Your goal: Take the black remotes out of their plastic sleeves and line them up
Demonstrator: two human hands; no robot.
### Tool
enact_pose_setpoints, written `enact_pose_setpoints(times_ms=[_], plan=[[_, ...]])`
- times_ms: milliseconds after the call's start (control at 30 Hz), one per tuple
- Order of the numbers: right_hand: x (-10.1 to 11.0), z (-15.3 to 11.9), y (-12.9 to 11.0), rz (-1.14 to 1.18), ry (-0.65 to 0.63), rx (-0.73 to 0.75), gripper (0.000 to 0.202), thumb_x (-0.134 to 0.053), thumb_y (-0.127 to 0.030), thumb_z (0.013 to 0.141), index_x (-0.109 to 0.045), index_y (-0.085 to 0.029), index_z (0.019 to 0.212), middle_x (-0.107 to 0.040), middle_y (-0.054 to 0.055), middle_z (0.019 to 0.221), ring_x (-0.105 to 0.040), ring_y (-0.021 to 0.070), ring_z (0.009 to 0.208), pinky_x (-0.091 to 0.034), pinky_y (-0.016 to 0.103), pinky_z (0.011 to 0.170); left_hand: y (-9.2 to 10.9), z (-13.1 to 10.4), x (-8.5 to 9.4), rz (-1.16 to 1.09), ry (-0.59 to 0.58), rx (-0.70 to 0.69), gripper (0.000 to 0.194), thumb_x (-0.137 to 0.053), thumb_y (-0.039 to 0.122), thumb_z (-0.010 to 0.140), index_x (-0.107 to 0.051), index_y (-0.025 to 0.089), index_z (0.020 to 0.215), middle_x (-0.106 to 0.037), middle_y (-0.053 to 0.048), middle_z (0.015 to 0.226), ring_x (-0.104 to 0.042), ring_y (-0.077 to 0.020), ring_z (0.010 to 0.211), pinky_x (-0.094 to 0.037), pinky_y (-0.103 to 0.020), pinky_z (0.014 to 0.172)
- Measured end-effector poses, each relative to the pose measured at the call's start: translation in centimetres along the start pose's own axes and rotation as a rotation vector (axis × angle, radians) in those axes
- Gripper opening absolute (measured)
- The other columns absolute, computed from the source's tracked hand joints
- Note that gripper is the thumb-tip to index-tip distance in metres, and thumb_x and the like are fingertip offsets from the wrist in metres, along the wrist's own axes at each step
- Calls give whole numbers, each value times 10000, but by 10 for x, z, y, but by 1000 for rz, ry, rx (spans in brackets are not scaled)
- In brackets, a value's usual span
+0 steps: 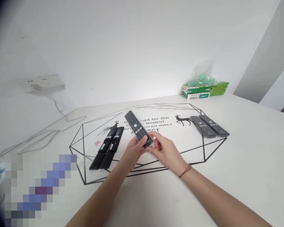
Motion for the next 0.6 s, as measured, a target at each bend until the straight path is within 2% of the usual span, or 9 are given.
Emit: enact_pose_setpoints(times_ms=[133,333,500,600], plan=[[2,-3,-10,-132,31,141,283,-504,-273,887,-527,-274,1170,-557,34,910,-528,166,721,-470,302,637,2,1,4,83,50,-48,352,-726,403,713,-621,159,944,-651,-57,863,-610,-155,780,-494,-297,724],[4,-4,-7,-259,63,166,296,-460,-246,898,-500,-267,1190,-552,60,982,-530,161,660,-497,331,625,7,-1,-1,255,1,-164,305,-667,404,763,-625,179,965,-642,-31,809,-596,-156,765,-468,-271,701],[4,-5,-9,-234,57,185,273,-463,-294,907,-514,-272,1174,-513,96,1211,-571,157,710,-511,321,611,16,-3,-9,324,-100,-206,280,-650,357,778,-590,188,993,-632,-32,863,-582,-159,800,-454,-271,719],[3,-5,-11,-175,27,201,293,-453,-248,901,-507,-268,1188,-569,76,1191,-598,171,798,-520,300,619,14,-2,-12,310,-166,-161,259,-656,330,774,-573,183,970,-611,-25,842,-569,-150,788,-447,-274,719]])
Point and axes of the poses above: each hand's wrist, its own z-axis towards the middle knuckle, its own x-axis out of the back of the hand, y = z × x, the point moved 8 cm from there along z, towards the middle knuckle
